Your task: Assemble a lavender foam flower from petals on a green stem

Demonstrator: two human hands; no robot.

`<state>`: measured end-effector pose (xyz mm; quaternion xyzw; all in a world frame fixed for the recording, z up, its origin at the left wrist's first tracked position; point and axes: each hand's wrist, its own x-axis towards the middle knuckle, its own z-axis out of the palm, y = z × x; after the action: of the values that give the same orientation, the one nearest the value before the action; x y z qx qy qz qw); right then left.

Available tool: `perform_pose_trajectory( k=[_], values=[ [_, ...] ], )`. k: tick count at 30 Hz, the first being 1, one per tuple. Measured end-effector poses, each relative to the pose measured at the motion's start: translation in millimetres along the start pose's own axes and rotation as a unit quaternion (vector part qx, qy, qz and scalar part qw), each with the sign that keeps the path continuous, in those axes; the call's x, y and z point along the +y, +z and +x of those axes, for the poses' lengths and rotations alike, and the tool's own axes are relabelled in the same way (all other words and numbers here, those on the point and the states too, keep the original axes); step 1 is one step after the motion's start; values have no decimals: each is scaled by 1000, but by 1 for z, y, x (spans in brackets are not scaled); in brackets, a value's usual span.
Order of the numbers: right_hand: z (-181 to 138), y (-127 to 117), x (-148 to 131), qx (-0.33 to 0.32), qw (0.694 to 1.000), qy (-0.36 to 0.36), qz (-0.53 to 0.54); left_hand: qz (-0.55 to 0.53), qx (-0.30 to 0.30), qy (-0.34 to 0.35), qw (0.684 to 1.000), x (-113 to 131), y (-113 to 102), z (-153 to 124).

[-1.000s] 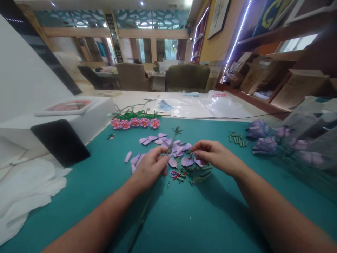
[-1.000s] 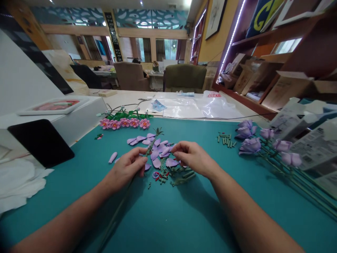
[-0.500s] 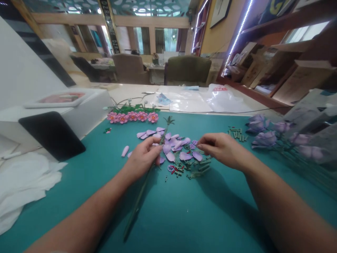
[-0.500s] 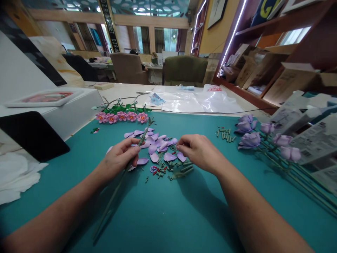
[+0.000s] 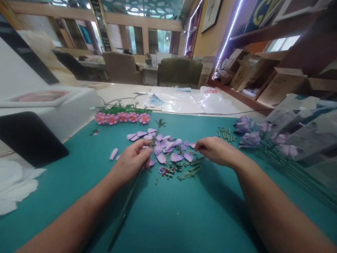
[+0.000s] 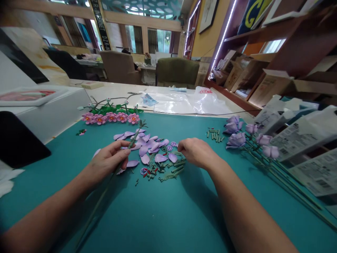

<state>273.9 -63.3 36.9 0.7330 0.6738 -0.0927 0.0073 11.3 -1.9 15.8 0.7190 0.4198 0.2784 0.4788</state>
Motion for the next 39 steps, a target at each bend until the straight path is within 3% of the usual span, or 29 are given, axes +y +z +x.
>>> perform_pose_trajectory(
  k=[9, 22, 33, 39],
  values=[
    [5, 10, -18, 17, 998, -30, 58, -2, -8, -2, 1000, -1, 1, 1],
    [37, 61, -13, 117, 988, -97, 9, 25, -16, -7, 1000, 0, 4, -1],
    [42, 61, -18, 94, 989, -102, -39, 91, -32, 18, 995, 1, 7, -5],
    [43, 69, -13, 134, 982, -125, -56, 138, -20, 31, 990, 6, 4, -8]
  ],
)
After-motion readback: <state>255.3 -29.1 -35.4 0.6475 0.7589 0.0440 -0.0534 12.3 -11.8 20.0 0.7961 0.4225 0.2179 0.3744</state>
